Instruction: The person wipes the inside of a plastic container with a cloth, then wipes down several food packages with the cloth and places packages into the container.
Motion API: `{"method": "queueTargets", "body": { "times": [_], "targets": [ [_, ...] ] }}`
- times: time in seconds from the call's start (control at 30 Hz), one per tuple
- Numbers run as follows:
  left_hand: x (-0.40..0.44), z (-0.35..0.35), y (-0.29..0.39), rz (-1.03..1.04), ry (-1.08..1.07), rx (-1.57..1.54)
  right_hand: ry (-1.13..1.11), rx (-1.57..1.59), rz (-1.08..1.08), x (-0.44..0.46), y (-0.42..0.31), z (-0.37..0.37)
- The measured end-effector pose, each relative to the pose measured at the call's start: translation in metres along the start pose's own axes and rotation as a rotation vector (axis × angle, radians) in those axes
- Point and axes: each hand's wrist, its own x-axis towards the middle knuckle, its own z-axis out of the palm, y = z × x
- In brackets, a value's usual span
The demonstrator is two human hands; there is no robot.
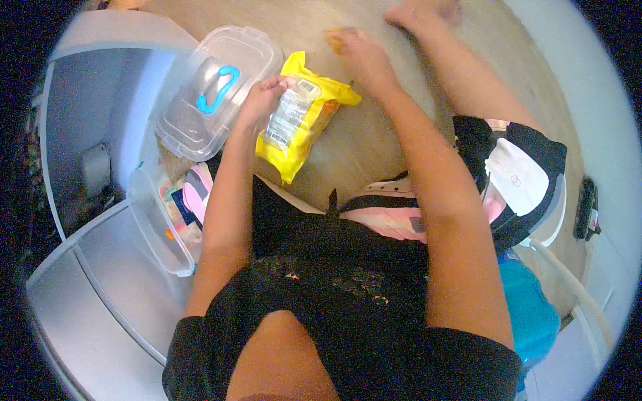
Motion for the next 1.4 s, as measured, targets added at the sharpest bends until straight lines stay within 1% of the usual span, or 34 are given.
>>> {"method": "queueTargets", "body": {
  "times": [0.03, 0.07, 0.1, 0.13, 0.17, 0.2, 0.27, 0.3, 0.37, 0.4, 0.47, 0.5, 0.53, 0.6, 0.63, 0.67, 0.7, 0.73, 0.77, 0.8, 0.83, 0.87, 0.93, 0.97, 1.0, 1.03, 1.07, 1.13, 1.17, 1.23, 1.27, 1.33, 1.37, 1.4],
  "targets": [
    [0.001, -0.001, 0.001, 0.003, -0.032, -0.002, 0.169, 0.133, -0.235, 0.004, -0.007, 0.002],
    [0.002, -0.001, 0.004, 0.015, -0.064, -0.001, 0.173, 0.131, -0.240, 0.001, -0.015, 0.010],
    [0.002, -0.001, 0.003, 0.015, -0.064, 0.002, 0.075, 0.088, -0.412, -0.011, -0.020, 0.029],
    [0.001, 0.000, 0.000, 0.050, -0.058, -0.086, -0.023, 0.042, -0.584, -0.018, -0.025, 0.038],
    [0.001, 0.000, -0.003, 0.081, -0.051, -0.176, 0.054, 0.076, -0.600, -0.019, -0.022, 0.039],
    [0.002, 0.000, -0.002, 0.084, -0.049, -0.176, 0.054, 0.076, -0.603, -0.018, -0.022, 0.033],
    [-0.001, 0.000, -0.005, 0.113, 0.070, -0.012, -0.103, -0.024, -0.238, -0.018, -0.021, 0.022],
    [-0.004, 0.000, -0.008, 0.117, 0.070, -0.012, -0.100, -0.025, -0.240, -0.019, -0.014, 0.016],
    [0.003, 0.000, -0.009, 0.150, 0.106, 0.003, -0.080, -0.151, 0.133, -0.008, 0.007, 0.003],
    [0.007, -0.001, -0.009, 0.140, 0.107, 0.002, -0.089, -0.149, 0.136, 0.000, 0.004, 0.007],
    [0.009, -0.002, -0.016, 0.157, 0.081, -0.029, 0.171, 0.167, -0.461, 0.005, -0.019, 0.022],
    [0.010, 0.000, -0.015, 0.169, 0.100, -0.063, 0.026, 0.145, -0.483, -0.010, -0.044, 0.014],
    [0.009, 0.000, -0.012, 0.179, 0.101, -0.064, 0.032, 0.141, -0.490, -0.010, -0.042, 0.016],
    [0.004, -0.002, -0.008, 0.138, 0.094, -0.003, -0.002, -0.077, -0.348, -0.018, -0.039, 0.034],
    [0.000, -0.002, -0.004, 0.144, 0.104, -0.006, 0.185, -0.056, -0.395, -0.010, -0.030, 0.042],
    [-0.006, -0.001, -0.002, 0.104, 0.108, -0.030, 0.182, -0.053, -0.398, -0.012, -0.014, 0.042],
    [-0.008, -0.001, 0.003, 0.070, 0.103, -0.045, 0.025, -0.153, -0.223, -0.012, -0.003, 0.029],
    [-0.001, -0.003, 0.009, 0.083, 0.100, -0.042, -0.128, -0.256, -0.051, -0.006, -0.001, 0.012],
    [0.003, -0.006, 0.010, 0.064, 0.053, -0.070, -0.138, -0.257, -0.055, 0.001, -0.007, 0.006],
    [0.002, -0.011, 0.001, 0.018, 0.005, -0.099, 0.009, -0.155, -0.104, -0.002, -0.026, 0.005],
    [0.008, -0.019, -0.002, 0.034, -0.080, -0.138, 0.166, -0.056, -0.148, -0.006, -0.041, 0.009],
    [0.013, -0.022, -0.004, 0.033, -0.081, -0.141, 0.163, -0.058, -0.149, -0.018, -0.053, 0.018],
    [0.018, -0.028, -0.005, 0.078, -0.114, -0.033, 0.297, -0.267, -0.430, -0.051, -0.069, 0.047],
    [0.010, -0.025, 0.002, 0.031, -0.089, -0.048, 0.297, -0.262, -0.432, -0.063, -0.072, 0.053],
    [0.011, -0.027, 0.003, 0.031, -0.086, -0.051, 0.092, -0.123, -0.667, -0.072, -0.072, 0.056],
    [0.012, -0.029, 0.002, 0.048, -0.072, 0.028, -0.125, 0.022, -0.893, -0.079, -0.069, 0.059],
    [0.011, -0.030, -0.001, 0.064, -0.061, 0.104, -0.135, 0.022, -0.891, -0.082, -0.063, 0.057],
    [0.007, -0.027, 0.003, 0.064, -0.057, 0.074, -0.504, -0.157, -0.857, -0.077, -0.041, 0.043],
    [0.007, -0.027, 0.002, 0.067, -0.054, 0.042, -0.786, -0.446, -0.542, -0.072, -0.030, 0.032],
    [0.008, -0.027, 0.001, 0.072, -0.061, 0.013, -0.868, -0.653, -0.079, -0.059, -0.018, -0.003],
    [0.009, -0.027, 0.000, 0.091, -0.038, 0.026, -0.695, -0.591, 0.023, -0.050, -0.013, -0.017],
    [0.010, -0.025, -0.008, 0.097, -0.017, 0.025, -0.338, -0.087, 0.295, -0.029, -0.042, -0.044],
    [0.012, -0.024, -0.008, 0.127, -0.019, 0.018, -0.332, -0.096, 0.292, -0.024, -0.047, -0.042],
    [0.012, -0.023, -0.008, 0.153, -0.021, 0.015, -0.004, -0.111, -0.075, -0.020, -0.048, -0.036]
  ]
}}
